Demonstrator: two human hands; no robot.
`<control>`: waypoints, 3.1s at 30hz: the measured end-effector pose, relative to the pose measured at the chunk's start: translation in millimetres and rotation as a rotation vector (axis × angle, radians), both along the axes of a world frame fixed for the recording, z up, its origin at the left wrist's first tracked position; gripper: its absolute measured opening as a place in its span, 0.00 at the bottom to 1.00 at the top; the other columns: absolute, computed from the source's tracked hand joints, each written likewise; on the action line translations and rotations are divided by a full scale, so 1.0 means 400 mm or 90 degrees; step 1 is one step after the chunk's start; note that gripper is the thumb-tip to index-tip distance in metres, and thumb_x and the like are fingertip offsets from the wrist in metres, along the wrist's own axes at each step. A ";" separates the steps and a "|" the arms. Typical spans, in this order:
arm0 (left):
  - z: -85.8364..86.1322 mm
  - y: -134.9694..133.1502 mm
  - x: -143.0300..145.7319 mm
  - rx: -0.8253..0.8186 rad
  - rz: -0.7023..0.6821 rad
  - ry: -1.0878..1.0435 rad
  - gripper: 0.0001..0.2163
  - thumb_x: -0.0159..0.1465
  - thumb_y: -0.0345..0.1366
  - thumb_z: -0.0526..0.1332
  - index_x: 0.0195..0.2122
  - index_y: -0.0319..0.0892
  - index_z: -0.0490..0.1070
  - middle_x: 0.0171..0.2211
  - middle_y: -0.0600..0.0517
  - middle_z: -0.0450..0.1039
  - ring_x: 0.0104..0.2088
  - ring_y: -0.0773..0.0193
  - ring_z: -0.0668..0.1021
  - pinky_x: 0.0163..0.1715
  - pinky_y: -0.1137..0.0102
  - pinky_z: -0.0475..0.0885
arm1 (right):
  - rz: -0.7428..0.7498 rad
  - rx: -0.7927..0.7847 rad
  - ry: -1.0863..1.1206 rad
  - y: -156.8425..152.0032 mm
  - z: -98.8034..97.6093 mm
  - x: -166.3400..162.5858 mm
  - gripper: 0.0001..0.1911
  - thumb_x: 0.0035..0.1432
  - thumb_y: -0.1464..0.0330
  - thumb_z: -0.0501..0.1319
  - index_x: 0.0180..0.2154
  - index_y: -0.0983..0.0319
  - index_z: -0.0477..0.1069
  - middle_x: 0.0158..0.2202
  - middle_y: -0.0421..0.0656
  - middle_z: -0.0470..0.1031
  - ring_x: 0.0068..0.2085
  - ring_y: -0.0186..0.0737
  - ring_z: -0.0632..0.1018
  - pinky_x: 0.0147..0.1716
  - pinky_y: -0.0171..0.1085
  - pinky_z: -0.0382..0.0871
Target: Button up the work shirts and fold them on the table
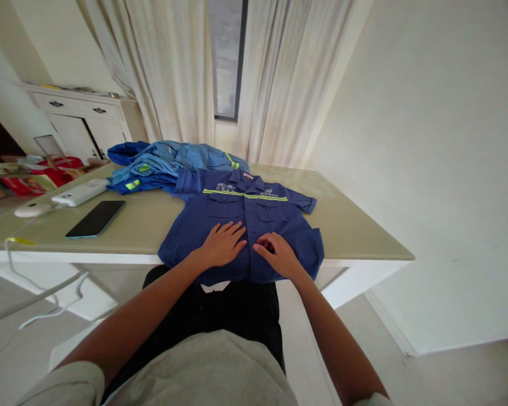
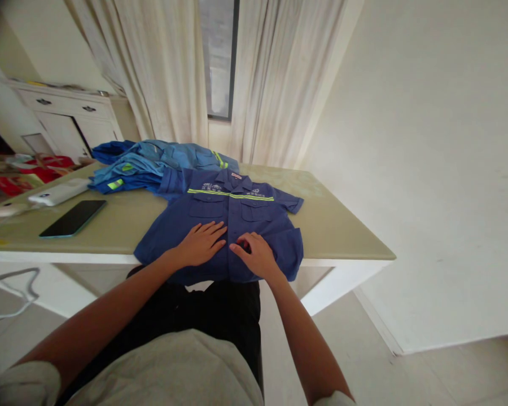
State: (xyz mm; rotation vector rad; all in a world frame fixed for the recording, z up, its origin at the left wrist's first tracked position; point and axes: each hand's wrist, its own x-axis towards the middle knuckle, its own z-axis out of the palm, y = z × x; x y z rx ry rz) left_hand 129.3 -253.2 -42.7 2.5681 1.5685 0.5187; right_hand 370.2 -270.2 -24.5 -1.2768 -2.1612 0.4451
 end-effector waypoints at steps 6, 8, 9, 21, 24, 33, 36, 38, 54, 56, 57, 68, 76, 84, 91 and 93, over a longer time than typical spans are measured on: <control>0.035 0.187 0.012 -0.138 0.018 0.089 0.30 0.74 0.53 0.43 0.74 0.51 0.55 0.76 0.48 0.46 0.75 0.42 0.51 0.69 0.38 0.45 | -0.028 0.029 -0.140 0.148 -0.010 -0.027 0.21 0.72 0.52 0.57 0.55 0.57 0.75 0.45 0.46 0.76 0.47 0.45 0.75 0.50 0.41 0.65; 0.057 0.241 0.010 -0.140 0.021 0.113 0.30 0.75 0.53 0.42 0.75 0.50 0.52 0.77 0.48 0.46 0.75 0.44 0.52 0.70 0.39 0.46 | -0.043 0.012 -0.157 0.220 -0.006 -0.037 0.21 0.71 0.52 0.59 0.56 0.57 0.75 0.45 0.47 0.76 0.47 0.46 0.76 0.49 0.41 0.66; 0.067 0.259 0.012 -0.129 0.023 0.119 0.29 0.75 0.52 0.43 0.74 0.49 0.53 0.76 0.47 0.47 0.74 0.44 0.53 0.70 0.40 0.47 | -0.050 0.010 -0.162 0.250 -0.003 -0.042 0.21 0.71 0.53 0.60 0.56 0.58 0.75 0.45 0.47 0.77 0.47 0.46 0.76 0.49 0.41 0.66; 0.038 0.040 0.048 0.071 -0.037 0.001 0.16 0.73 0.36 0.54 0.59 0.39 0.73 0.59 0.41 0.74 0.56 0.52 0.76 0.59 0.57 0.70 | 0.102 0.137 -0.107 -0.009 0.004 0.018 0.26 0.57 0.57 0.72 0.55 0.58 0.73 0.54 0.50 0.76 0.55 0.54 0.76 0.58 0.51 0.70; 0.036 -0.015 0.069 0.088 -0.022 -0.039 0.14 0.74 0.34 0.53 0.55 0.40 0.75 0.56 0.43 0.76 0.53 0.53 0.77 0.56 0.58 0.70 | 0.073 0.133 -0.045 -0.062 -0.022 0.029 0.23 0.61 0.65 0.67 0.58 0.59 0.72 0.59 0.51 0.74 0.60 0.53 0.74 0.62 0.53 0.68; 0.030 -0.129 0.107 0.110 -0.121 -0.061 0.22 0.62 0.49 0.71 0.52 0.44 0.72 0.51 0.47 0.75 0.50 0.52 0.76 0.50 0.57 0.69 | -0.207 0.098 0.387 -0.071 -0.060 0.029 0.15 0.68 0.63 0.59 0.53 0.60 0.73 0.36 0.42 0.78 0.35 0.40 0.78 0.38 0.39 0.72; 0.025 -0.136 0.105 0.132 -0.181 -0.024 0.17 0.65 0.41 0.70 0.53 0.47 0.74 0.53 0.48 0.75 0.54 0.52 0.75 0.53 0.57 0.66 | -0.200 0.054 0.431 -0.081 -0.061 0.037 0.19 0.69 0.60 0.60 0.57 0.59 0.67 0.29 0.36 0.72 0.28 0.37 0.72 0.31 0.36 0.68; 0.022 -0.138 0.105 0.146 -0.187 -0.043 0.10 0.67 0.34 0.67 0.50 0.47 0.76 0.50 0.50 0.77 0.51 0.56 0.76 0.52 0.59 0.67 | -0.190 0.065 0.429 -0.091 -0.059 0.047 0.17 0.69 0.59 0.60 0.55 0.58 0.67 0.32 0.38 0.74 0.31 0.38 0.75 0.34 0.37 0.70; -0.006 -0.134 0.086 0.126 -0.240 -0.240 0.10 0.72 0.29 0.58 0.49 0.43 0.77 0.51 0.49 0.77 0.51 0.63 0.80 0.55 0.67 0.76 | -0.109 0.141 0.232 -0.159 -0.044 0.060 0.11 0.70 0.68 0.56 0.45 0.57 0.78 0.44 0.46 0.77 0.46 0.44 0.78 0.49 0.42 0.74; 0.002 -0.140 0.090 0.106 -0.247 -0.271 0.10 0.73 0.31 0.58 0.49 0.44 0.78 0.51 0.48 0.77 0.51 0.63 0.80 0.55 0.67 0.76 | -0.130 0.110 0.245 -0.152 -0.034 0.044 0.13 0.71 0.63 0.57 0.37 0.59 0.78 0.39 0.44 0.75 0.41 0.42 0.77 0.43 0.39 0.73; 0.006 -0.143 0.094 0.096 -0.251 -0.287 0.09 0.73 0.33 0.59 0.49 0.44 0.78 0.51 0.48 0.77 0.51 0.63 0.80 0.56 0.66 0.76 | -0.125 0.093 0.243 -0.149 -0.031 0.037 0.15 0.71 0.61 0.57 0.35 0.59 0.77 0.38 0.44 0.75 0.39 0.41 0.77 0.42 0.39 0.72; 0.015 -0.148 0.116 0.046 -0.226 -0.372 0.10 0.71 0.28 0.59 0.50 0.44 0.77 0.50 0.48 0.77 0.50 0.63 0.80 0.56 0.66 0.76 | -0.201 0.134 0.324 -0.170 -0.044 -0.003 0.08 0.65 0.62 0.66 0.37 0.59 0.76 0.35 0.42 0.77 0.36 0.40 0.77 0.37 0.38 0.71; 0.032 -0.162 0.112 0.112 -0.138 -0.219 0.08 0.73 0.31 0.58 0.43 0.43 0.78 0.42 0.50 0.79 0.43 0.62 0.80 0.49 0.65 0.76 | -0.177 0.201 0.243 -0.184 -0.038 -0.020 0.08 0.69 0.66 0.61 0.39 0.58 0.78 0.36 0.44 0.76 0.38 0.43 0.78 0.42 0.41 0.73; 0.035 -0.173 0.114 0.175 -0.166 -0.110 0.09 0.73 0.32 0.57 0.43 0.44 0.78 0.43 0.48 0.78 0.44 0.60 0.79 0.50 0.64 0.74 | -0.162 0.268 0.193 -0.188 -0.059 -0.028 0.07 0.65 0.73 0.59 0.39 0.57 0.76 0.36 0.45 0.78 0.40 0.45 0.78 0.42 0.43 0.73; 0.022 -0.167 0.118 0.173 -0.157 -0.157 0.08 0.73 0.31 0.56 0.42 0.43 0.76 0.41 0.49 0.78 0.43 0.60 0.78 0.50 0.63 0.74 | -0.144 0.256 0.158 -0.191 -0.052 -0.023 0.12 0.62 0.76 0.59 0.40 0.57 0.78 0.39 0.46 0.78 0.42 0.45 0.78 0.45 0.44 0.74; 0.018 -0.167 0.120 0.156 -0.139 -0.180 0.08 0.73 0.30 0.55 0.43 0.43 0.75 0.41 0.48 0.77 0.44 0.59 0.78 0.49 0.64 0.74 | -0.135 0.246 0.153 -0.192 -0.051 -0.023 0.12 0.61 0.76 0.59 0.41 0.57 0.78 0.39 0.46 0.78 0.42 0.45 0.79 0.45 0.44 0.75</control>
